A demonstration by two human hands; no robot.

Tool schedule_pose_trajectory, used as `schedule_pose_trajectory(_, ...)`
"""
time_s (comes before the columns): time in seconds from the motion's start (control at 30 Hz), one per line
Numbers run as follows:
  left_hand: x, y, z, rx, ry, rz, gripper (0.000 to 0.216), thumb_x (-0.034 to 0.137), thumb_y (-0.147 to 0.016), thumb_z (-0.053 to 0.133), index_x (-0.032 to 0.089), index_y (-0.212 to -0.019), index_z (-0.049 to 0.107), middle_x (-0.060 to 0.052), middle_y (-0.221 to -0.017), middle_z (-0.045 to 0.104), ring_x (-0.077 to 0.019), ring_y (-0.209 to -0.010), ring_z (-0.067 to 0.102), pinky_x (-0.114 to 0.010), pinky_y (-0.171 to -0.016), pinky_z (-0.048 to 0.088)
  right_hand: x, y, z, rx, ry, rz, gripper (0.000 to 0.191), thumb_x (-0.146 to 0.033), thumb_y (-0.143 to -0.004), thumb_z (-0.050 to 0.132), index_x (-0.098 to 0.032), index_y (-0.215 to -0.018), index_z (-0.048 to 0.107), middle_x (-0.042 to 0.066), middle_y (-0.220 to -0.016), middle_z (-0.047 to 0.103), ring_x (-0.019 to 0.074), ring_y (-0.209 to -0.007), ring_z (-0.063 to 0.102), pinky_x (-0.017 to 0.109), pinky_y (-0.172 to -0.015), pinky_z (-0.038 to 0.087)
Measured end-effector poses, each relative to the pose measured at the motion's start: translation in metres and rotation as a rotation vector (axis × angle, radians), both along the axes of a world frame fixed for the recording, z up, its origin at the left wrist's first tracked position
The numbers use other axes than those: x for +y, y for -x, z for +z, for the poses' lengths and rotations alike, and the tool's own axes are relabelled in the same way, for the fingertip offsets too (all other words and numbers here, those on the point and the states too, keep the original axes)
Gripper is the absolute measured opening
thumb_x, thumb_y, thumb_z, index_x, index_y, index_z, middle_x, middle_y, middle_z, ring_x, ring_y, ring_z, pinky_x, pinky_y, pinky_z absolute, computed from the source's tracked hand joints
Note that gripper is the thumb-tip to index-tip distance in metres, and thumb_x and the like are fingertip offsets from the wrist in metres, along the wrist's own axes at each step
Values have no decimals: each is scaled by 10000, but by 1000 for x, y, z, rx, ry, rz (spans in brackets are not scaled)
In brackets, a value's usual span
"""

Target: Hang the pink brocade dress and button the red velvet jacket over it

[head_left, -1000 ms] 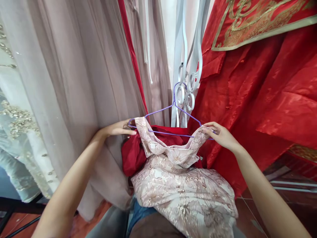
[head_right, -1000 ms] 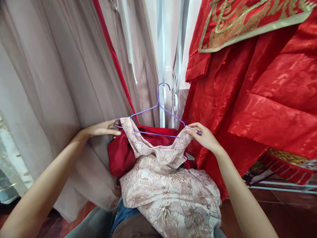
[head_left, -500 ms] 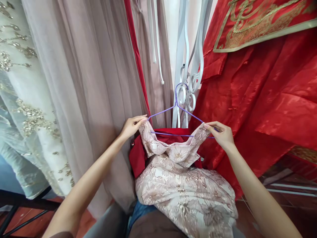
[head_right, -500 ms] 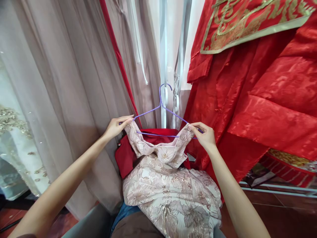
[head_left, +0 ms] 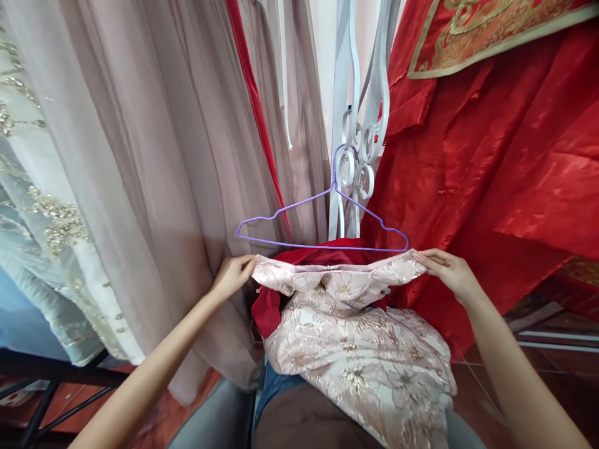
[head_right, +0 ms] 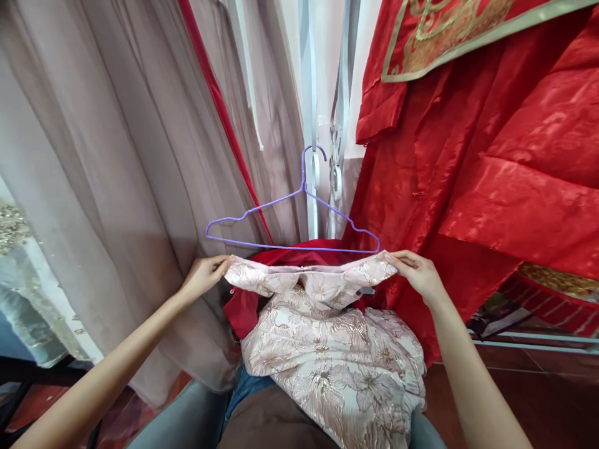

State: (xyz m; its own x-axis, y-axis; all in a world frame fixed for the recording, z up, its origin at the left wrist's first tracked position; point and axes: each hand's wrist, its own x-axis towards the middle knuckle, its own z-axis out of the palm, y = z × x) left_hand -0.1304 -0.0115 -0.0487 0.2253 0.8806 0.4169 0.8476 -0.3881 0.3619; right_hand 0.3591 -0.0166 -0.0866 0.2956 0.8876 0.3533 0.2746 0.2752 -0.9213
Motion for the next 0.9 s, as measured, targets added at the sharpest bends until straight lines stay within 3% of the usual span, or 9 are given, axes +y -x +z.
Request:
schedule_pose_trajectory(0.13, -29, -32, -8, 373, 39, -355, 304, 315, -936, 384, 175, -901, 651, -63, -844, 687, -172, -791, 641, -263, -741, 502, -18, -19, -2, -63, 134, 105, 422, -585, -568, 759, -212, -762, 717, 55, -843, 726, 236, -799, 661, 359, -764, 543)
schedule_pose_trajectory(0.23, -48, -63, -1, 482, -30, -541, 261, 269, -949, 376, 177, -937, 620, -67, -918, 658, -154, -859, 620, -259, -781, 511, -27, -16, 2, -5, 42, 31, 389, -583, -621, 728, -242, -805, 696, 41, -903, 719, 262, -907, 651, 408, -870, 513)
schedule_pose_trajectory(0.33, -51, -88, 22, 472, -205, -656, 231, 226, -933, 406, 183, -946, 633, -94, -1163, 601, -186, -1097, 550, -356, -986, 453, -28, -2, 5, -21, -123, 1, 325, -563, -686, 689, -255, -787, 660, 44, -1094, 677, 283, -1076, 596, 455, -989, 437)
schedule_pose_trajectory(0.43, -28, -94, 56, 424, -384, -601, 210, 210, -901, 463, 198, -887, 672, -98, -1340, 485, -240, -1263, 417, -539, -1130, 233, -26, 14, 8, -50, -232, 5, 277, -526, -750, 647, -254, -798, 624, 49, -1233, 607, 275, -1120, 578, 459, -1000, 428)
schedule_pose_trajectory(0.53, 12, -86, 79, 309, -421, -460, 202, 287, -875, 521, 201, -867, 704, -87, -1469, 322, -301, -1355, 269, -583, -1121, 173, -23, 24, 9, -41, -258, -15, 265, -507, -768, 636, -251, -831, 604, 65, -1177, 632, 268, -1061, 613, 448, -943, 472)
schedule_pose_trajectory(0.6, 38, -79, 81, 204, -391, -402, 232, 347, -860, 537, 202, -841, 717, -81, -1460, 339, -316, -1348, 262, -555, -1101, 225, -21, 28, 10, -17, -263, -12, 266, -503, -761, 644, -249, -825, 597, 66, -1125, 652, 263, -1042, 623, 434, -924, 483)
schedule_pose_trajectory(0.7, 65, -72, 71, 117, -218, -383, 297, 401, -869, 502, 186, -856, 707, -100, -1191, 585, -256, -1119, 509, -441, -989, 387, -19, 29, 10, 29, -247, -4, 260, -497, -748, 659, -251, -811, 603, 53, -1008, 678, 245, -986, 636, 402, -890, 498)
schedule_pose_trajectory(0.8, 73, -64, 65, 78, -126, -375, 348, 421, -894, 441, 171, -878, 683, -54, -859, 656, -179, -805, 575, -330, -809, 444, -16, 26, 4, 107, -215, -63, 274, -505, -728, 671, -250, -810, 614, 26, -834, 663, 206, -816, 641, 350, -763, 531)
schedule_pose_trajectory(0.9, 69, -54, 72, 91, -194, -290, 350, 441, -892, 442, 186, -863, 679, -34, -837, 651, -178, -796, 545, -325, -801, 405, -12, 22, -4, 263, -189, -134, 313, -514, -678, 706, -242, -800, 611, -2, -763, 630, 159, -685, 604, 283, -619, 522)
